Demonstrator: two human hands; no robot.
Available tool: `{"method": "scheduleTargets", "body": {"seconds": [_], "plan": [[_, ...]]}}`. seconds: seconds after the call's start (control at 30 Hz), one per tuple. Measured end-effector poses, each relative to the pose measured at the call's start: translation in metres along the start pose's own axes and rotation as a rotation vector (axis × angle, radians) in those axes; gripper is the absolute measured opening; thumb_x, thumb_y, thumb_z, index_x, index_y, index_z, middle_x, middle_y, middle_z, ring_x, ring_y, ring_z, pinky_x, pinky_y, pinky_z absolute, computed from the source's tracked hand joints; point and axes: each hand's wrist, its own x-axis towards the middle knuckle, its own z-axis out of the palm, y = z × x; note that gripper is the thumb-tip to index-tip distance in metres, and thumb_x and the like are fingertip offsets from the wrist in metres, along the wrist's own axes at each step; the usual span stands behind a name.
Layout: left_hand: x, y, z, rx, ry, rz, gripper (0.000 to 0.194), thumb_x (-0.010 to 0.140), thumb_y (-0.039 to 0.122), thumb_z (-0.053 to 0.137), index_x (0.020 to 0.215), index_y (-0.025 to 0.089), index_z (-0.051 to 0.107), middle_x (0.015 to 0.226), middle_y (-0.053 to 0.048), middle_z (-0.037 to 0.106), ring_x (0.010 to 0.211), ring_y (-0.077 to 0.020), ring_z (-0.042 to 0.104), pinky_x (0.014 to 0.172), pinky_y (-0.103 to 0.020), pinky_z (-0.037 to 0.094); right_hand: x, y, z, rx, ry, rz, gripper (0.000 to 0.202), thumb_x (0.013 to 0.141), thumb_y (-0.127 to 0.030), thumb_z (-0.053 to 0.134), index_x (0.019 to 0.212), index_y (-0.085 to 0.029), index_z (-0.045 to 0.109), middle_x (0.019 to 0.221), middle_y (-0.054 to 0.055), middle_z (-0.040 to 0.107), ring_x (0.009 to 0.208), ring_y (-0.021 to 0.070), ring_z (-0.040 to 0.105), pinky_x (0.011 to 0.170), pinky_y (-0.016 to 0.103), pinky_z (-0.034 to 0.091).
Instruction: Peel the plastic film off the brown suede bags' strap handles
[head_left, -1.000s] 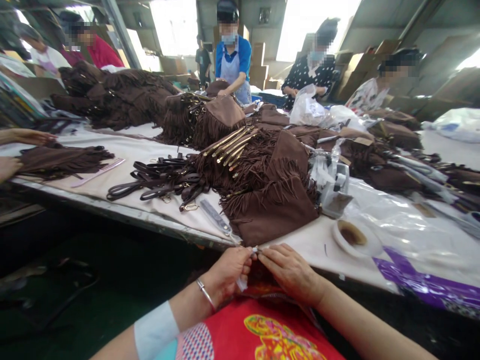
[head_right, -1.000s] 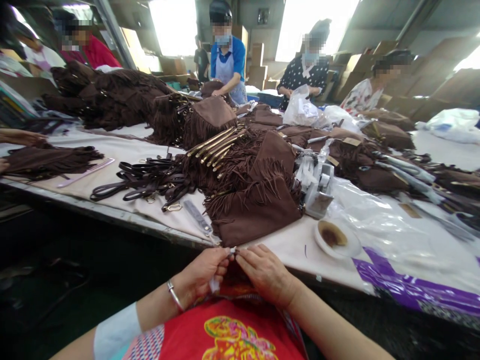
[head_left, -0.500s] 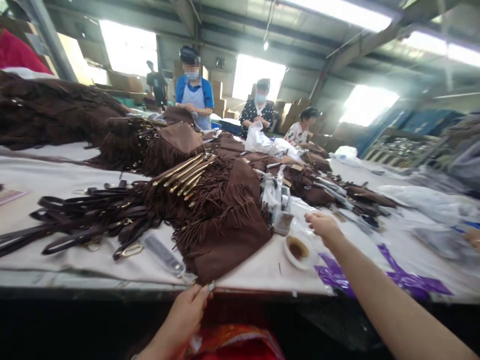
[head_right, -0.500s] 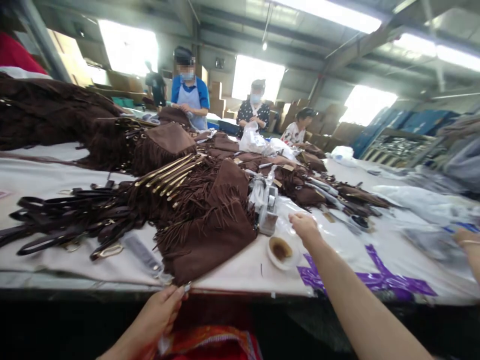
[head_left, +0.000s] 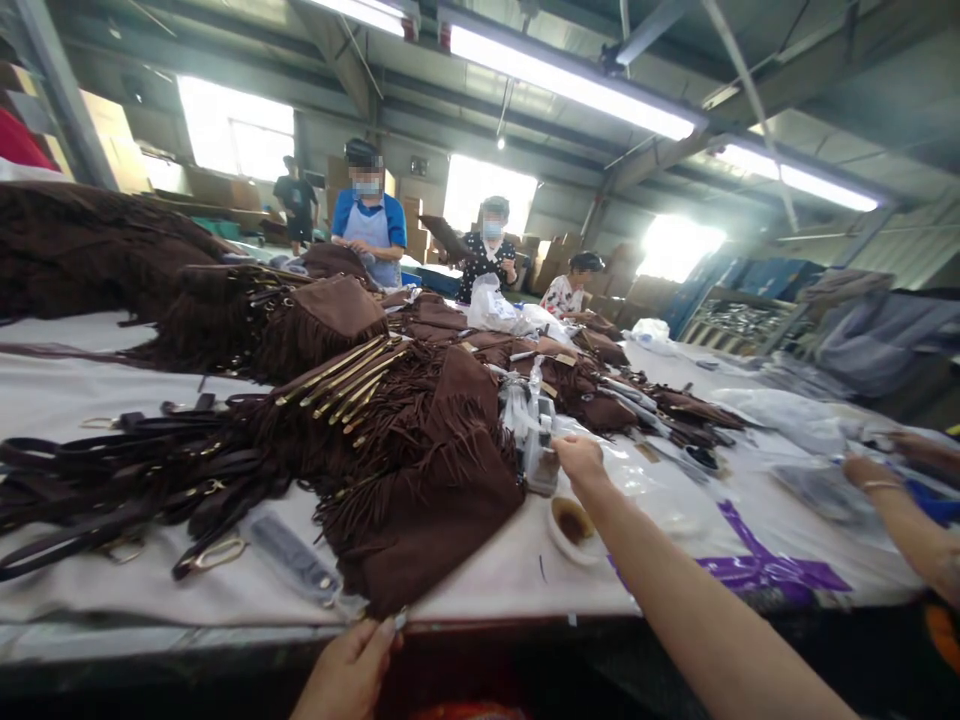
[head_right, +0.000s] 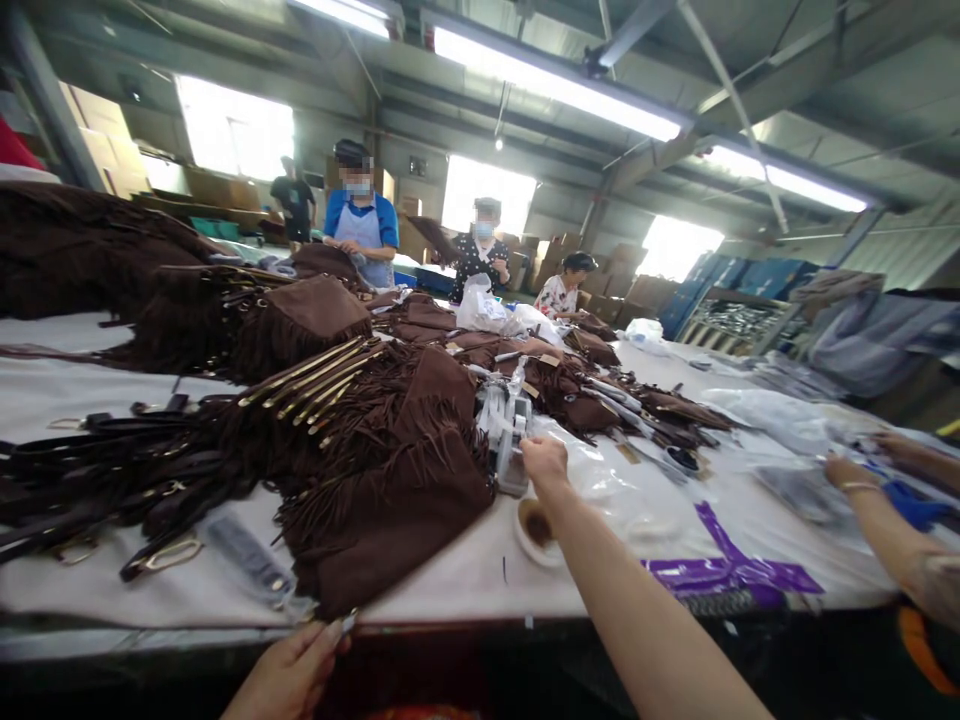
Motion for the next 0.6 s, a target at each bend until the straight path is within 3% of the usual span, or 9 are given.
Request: {"method": "scheduleTargets", "body": {"seconds": [0.13,0.27,0.37,0.47,0.6], "plan": [[0.005,-0.006,0.000,-0.023,0.020,0.009,0.059,0.055,0.078,0.062,0.063,0.020,0.055,0.043,0.009,0.027,0.037,-0.0077,0.025,0.035,-0.020,0.016,-0.034,0.013,0.000,-0.012,-0.024,-0.008,0.029,0.078,-0.037,0.051,0.073,-0.015,0.069,0.059,0.003,0.066,0.049,0.0133,0.054,0.043,0.022,0.036],[0.009,-0.013,-0.002,-0.008,0.019,0.012,0.060,0.056,0.078,0.062,0.064,0.019,0.056,0.043,0.009,0.028,0.037,-0.0074,0.023,0.035,-0.021,0.016,-0.038,0.018,0.001,-0.121,-0.077,-0.019,0.021,0.075,-0.025,0.053,0.067,-0.014,0.069,0.058,0.003,0.066,0.045,0.0123,0.053,0.044,0.022,0.036],[0.009,-0.013,-0.004,0.010,0.011,0.031,0.059,0.057,0.077,0.062,0.065,0.019,0.056,0.043,0.009,0.029,0.038,-0.0077,0.024,0.036,-0.021,0.016,-0.024,0.010,-0.004,-0.256,-0.099,-0.077,0.016,0.067,-0.014,0.057,0.054,-0.016,0.065,0.055,0.005,0.065,0.057,0.0160,0.059,0.053,0.024,0.038],[0.007,-0.009,-0.003,0.007,0.023,0.069,0.056,0.059,0.074,0.064,0.064,0.019,0.055,0.045,0.007,0.033,0.040,-0.0087,0.029,0.038,-0.021,0.019,-0.017,-0.002,-0.015,-0.373,-0.119,-0.138,0.015,0.064,-0.009,0.058,0.052,-0.015,0.065,0.062,0.009,0.067,0.068,0.0197,0.062,0.061,0.027,0.038],[-0.006,-0.002,0.000,-0.015,0.062,0.075,0.048,0.065,0.066,0.067,0.062,0.019,0.054,0.047,0.006,0.034,0.044,-0.0100,0.033,0.040,-0.022,0.023,-0.049,-0.016,-0.023,-0.445,-0.209,-0.216,0.016,0.073,-0.015,0.058,0.060,-0.017,0.067,0.067,0.009,0.068,0.071,0.0194,0.061,0.066,0.028,0.038]]}}
